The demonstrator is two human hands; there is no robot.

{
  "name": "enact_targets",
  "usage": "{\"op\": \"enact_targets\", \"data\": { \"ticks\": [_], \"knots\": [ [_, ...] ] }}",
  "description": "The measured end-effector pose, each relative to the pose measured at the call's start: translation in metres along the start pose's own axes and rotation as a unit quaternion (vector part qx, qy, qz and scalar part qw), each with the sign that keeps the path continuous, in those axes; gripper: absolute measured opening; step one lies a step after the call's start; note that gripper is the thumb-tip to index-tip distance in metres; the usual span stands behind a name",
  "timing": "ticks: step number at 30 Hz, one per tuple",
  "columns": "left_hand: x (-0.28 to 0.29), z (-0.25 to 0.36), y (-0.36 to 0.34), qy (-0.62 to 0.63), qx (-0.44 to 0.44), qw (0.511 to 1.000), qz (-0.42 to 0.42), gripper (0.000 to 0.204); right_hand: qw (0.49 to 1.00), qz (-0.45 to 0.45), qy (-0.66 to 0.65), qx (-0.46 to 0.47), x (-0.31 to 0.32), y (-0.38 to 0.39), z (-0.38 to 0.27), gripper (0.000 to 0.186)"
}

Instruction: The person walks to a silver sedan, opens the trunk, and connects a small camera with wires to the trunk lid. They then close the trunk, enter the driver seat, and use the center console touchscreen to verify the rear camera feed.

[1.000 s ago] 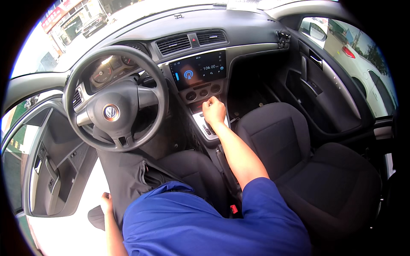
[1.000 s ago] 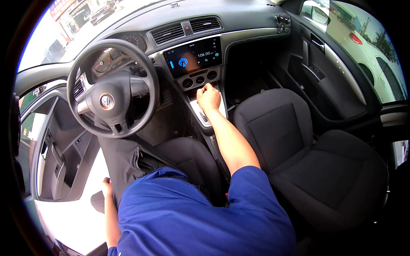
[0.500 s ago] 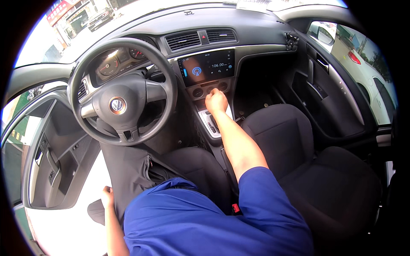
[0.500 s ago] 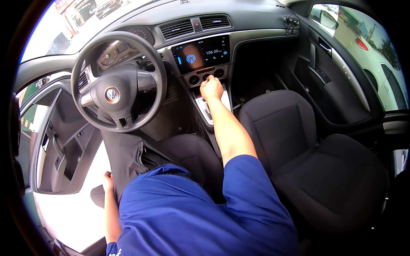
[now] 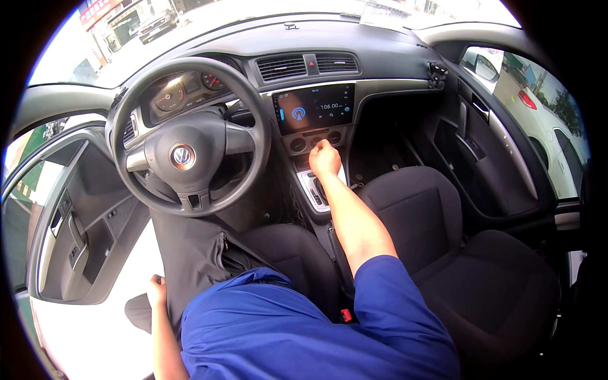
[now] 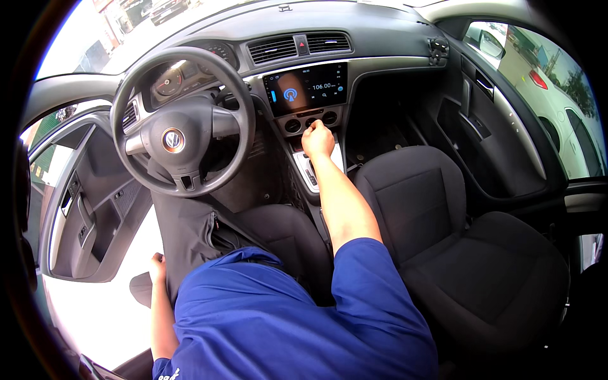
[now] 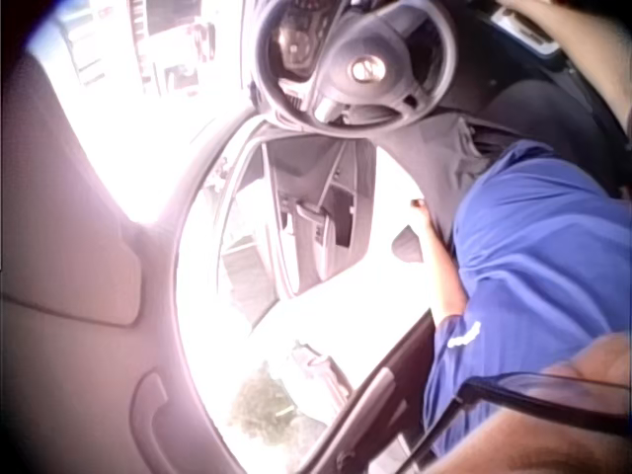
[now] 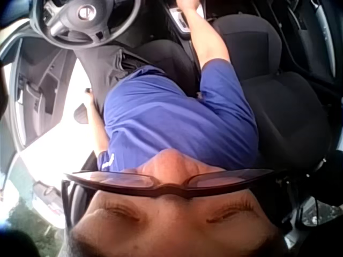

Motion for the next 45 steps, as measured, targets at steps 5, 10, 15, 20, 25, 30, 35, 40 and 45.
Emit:
{"op": "enact_targets", "data": {
  "ticks": [5, 10, 15, 20, 25, 30, 35, 40, 45],
  "knots": [
    [0.001, -0.001, 0.0, -0.003, -0.004, 1.0, 0.003, 0.02, 0.999, -0.025, 0.023, -0.018, 0.001, -0.001, -0.002, 0.021],
    [0.0, -0.001, -0.001, 0.001, -0.012, 1.0, 0.012, 0.02, 0.997, -0.057, 0.048, -0.026, 0.0, -0.006, -0.001, 0.024],
    [0.002, -0.002, 0.0, 0.005, -0.003, 1.0, 0.006, 0.02, 0.997, -0.07, 0.036, -0.022, 0.001, -0.006, -0.001, 0.025],
    [0.001, 0.004, 0.002, 0.005, 0.021, 1.0, -0.004, 0.021, 0.999, -0.033, -0.011, -0.015, 0.017, 0.006, 0.002, 0.021],
    [0.004, -0.012, 0.001, -0.003, -0.009, 1.0, 0.024, 0.021, 0.999, -0.014, -0.043, 0.001, 0.03, 0.018, -0.002, 0.018],
    [0.003, 0.002, 0.004, 0.009, 0.021, 1.0, -0.001, 0.021, 0.996, -0.048, 0.017, 0.08, 0.036, 0.02, -0.006, 0.017],
    [0.003, 0.01, 0.003, 0.006, 0.009, 1.0, 0.015, 0.021, 0.889, -0.244, 0.325, 0.21, 0.014, 0.014, -0.024, 0.021],
    [0.004, 0.005, 0.006, 0.016, 0.007, 1.0, 0.018, 0.022, 0.924, -0.209, 0.275, 0.162, 0.015, 0.014, -0.032, 0.023],
    [0.003, 0.003, 0.002, 0.002, 0.005, 1.0, 0.01, 0.022, 0.969, -0.089, 0.169, 0.158, 0.025, 0.022, -0.028, 0.018]
  ]
}}
Point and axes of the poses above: each hand's wrist, its own y-axis away from the middle knuckle, its own x-axis out of the back of the hand, z = x × y, the point moved 5 cm from there along -y, towards the middle knuckle, and after that the axes turned 10 degrees about z, right-handed, at the moved point
